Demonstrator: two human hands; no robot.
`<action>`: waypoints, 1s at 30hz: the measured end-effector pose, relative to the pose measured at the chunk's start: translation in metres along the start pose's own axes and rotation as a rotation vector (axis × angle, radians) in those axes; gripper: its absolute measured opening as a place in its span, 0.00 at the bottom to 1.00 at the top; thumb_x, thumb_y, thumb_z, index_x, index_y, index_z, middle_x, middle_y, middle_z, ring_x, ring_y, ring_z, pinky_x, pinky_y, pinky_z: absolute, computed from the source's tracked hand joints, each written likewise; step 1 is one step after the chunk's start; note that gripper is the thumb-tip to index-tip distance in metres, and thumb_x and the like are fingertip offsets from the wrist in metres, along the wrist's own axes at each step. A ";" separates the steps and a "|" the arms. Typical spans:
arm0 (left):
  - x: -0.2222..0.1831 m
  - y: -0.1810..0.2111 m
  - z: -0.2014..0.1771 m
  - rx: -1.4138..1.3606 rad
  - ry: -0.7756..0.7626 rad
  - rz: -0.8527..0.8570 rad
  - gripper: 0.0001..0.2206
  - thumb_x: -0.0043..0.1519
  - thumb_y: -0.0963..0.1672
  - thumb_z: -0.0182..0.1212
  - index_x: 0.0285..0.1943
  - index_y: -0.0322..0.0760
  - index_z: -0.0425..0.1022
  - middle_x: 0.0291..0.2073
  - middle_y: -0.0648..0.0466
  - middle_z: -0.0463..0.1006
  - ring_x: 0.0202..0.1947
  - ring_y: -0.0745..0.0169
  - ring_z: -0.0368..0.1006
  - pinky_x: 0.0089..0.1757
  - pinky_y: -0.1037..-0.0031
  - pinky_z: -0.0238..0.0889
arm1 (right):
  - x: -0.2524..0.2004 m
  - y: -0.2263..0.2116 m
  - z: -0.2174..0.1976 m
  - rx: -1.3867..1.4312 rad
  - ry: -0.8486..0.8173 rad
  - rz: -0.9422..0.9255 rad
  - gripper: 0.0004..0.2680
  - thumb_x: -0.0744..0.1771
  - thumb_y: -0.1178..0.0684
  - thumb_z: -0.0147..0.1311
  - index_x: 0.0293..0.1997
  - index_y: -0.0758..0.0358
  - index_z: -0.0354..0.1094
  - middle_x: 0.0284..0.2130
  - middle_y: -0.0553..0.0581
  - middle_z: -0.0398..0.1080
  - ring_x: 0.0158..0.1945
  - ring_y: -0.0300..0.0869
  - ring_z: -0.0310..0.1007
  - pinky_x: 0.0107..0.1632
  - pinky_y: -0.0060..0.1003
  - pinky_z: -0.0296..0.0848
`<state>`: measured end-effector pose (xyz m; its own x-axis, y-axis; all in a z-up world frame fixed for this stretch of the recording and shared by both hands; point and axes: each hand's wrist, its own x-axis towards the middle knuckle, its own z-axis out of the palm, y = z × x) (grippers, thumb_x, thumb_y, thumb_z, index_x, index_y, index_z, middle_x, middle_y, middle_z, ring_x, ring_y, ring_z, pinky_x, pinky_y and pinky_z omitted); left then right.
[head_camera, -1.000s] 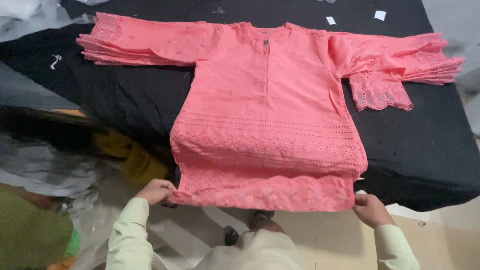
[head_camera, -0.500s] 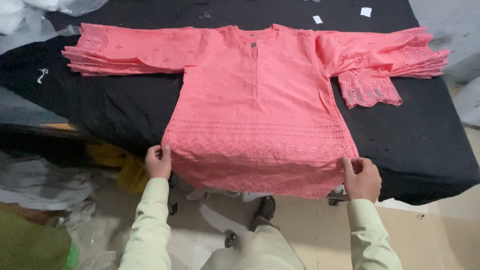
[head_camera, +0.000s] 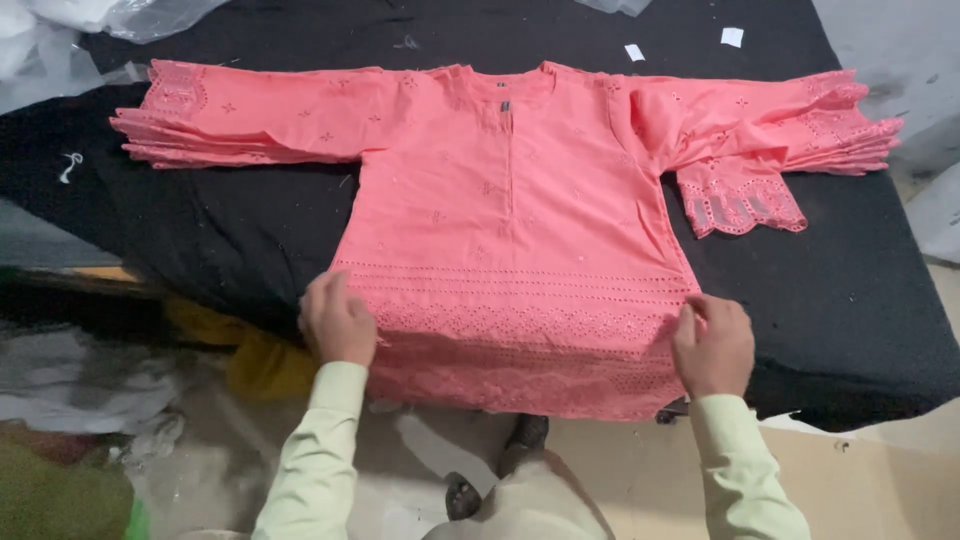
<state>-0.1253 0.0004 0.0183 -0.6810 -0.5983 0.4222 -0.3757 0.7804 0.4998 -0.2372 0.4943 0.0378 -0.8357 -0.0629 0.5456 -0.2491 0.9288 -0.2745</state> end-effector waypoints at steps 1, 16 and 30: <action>-0.001 0.032 -0.005 0.001 0.003 -0.001 0.16 0.63 0.41 0.57 0.60 0.42 0.77 0.59 0.51 0.70 0.59 0.42 0.68 0.56 0.51 0.64 | 0.012 -0.016 0.008 0.002 0.001 -0.002 0.06 0.69 0.55 0.57 0.48 0.61 0.77 0.39 0.59 0.75 0.49 0.52 0.77 0.55 0.44 0.74; 0.084 0.174 0.046 0.386 -0.899 0.137 0.33 0.68 0.63 0.26 0.82 0.61 0.45 0.82 0.55 0.38 0.81 0.49 0.28 0.72 0.51 0.19 | 0.139 -0.066 0.086 -0.252 -0.750 -0.062 0.32 0.71 0.24 0.20 0.79 0.57 0.41 0.78 0.57 0.42 0.81 0.46 0.34 0.79 0.47 0.29; 0.156 0.152 0.103 0.472 -0.869 0.112 0.32 0.69 0.62 0.25 0.83 0.61 0.39 0.82 0.56 0.32 0.80 0.47 0.23 0.72 0.52 0.16 | 0.164 -0.074 0.136 -0.277 -0.040 -0.164 0.24 0.62 0.46 0.54 0.68 0.53 0.64 0.73 0.57 0.59 0.75 0.54 0.52 0.69 0.54 0.49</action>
<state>-0.3533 0.0443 0.0821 -0.8807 -0.3230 -0.3465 -0.3641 0.9295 0.0590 -0.4225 0.3650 0.0398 -0.8156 -0.2293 0.5312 -0.2439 0.9688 0.0436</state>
